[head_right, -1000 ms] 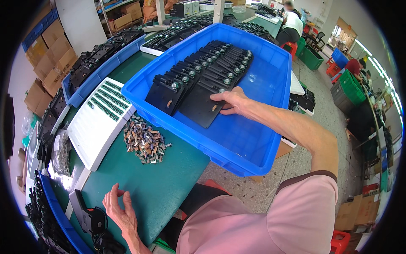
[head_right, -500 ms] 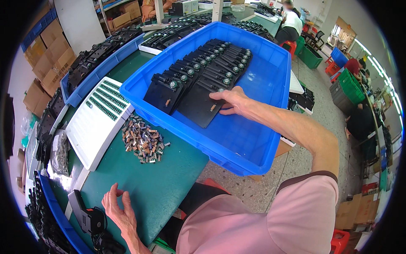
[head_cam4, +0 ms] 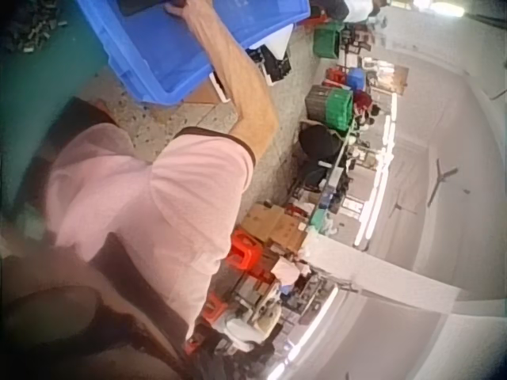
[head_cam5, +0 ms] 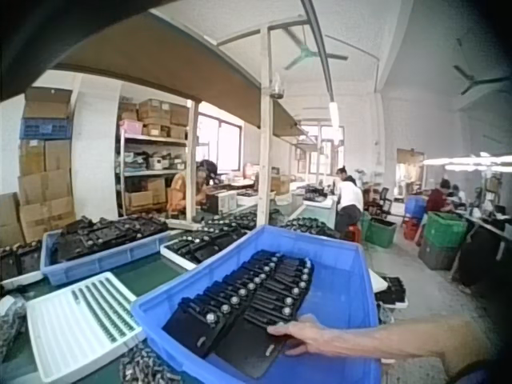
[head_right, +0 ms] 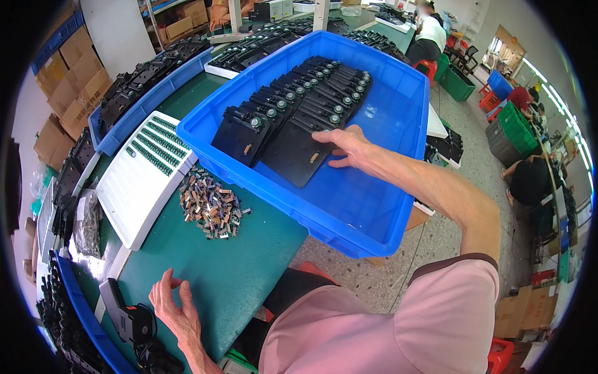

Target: The person assembles small electronic components by hand, inserting green electronic parts into a black plastic housing.

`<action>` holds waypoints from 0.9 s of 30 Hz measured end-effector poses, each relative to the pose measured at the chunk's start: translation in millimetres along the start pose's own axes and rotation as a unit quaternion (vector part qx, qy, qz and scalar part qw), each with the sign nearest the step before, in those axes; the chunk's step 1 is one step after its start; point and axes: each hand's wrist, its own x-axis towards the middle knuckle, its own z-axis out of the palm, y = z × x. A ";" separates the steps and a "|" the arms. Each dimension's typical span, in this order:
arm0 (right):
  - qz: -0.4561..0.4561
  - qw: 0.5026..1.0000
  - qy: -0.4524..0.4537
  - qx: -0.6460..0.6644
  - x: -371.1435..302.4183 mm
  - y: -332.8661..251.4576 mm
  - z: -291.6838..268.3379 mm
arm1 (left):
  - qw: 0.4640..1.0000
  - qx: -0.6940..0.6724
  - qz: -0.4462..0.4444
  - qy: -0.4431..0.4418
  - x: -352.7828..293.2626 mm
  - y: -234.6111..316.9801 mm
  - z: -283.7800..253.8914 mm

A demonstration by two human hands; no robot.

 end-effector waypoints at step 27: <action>-0.091 0.948 0.200 0.228 150.5 -35.9 -41.8 | 0.999 -0.002 -0.002 -0.038 -3.4 -4.2 8.4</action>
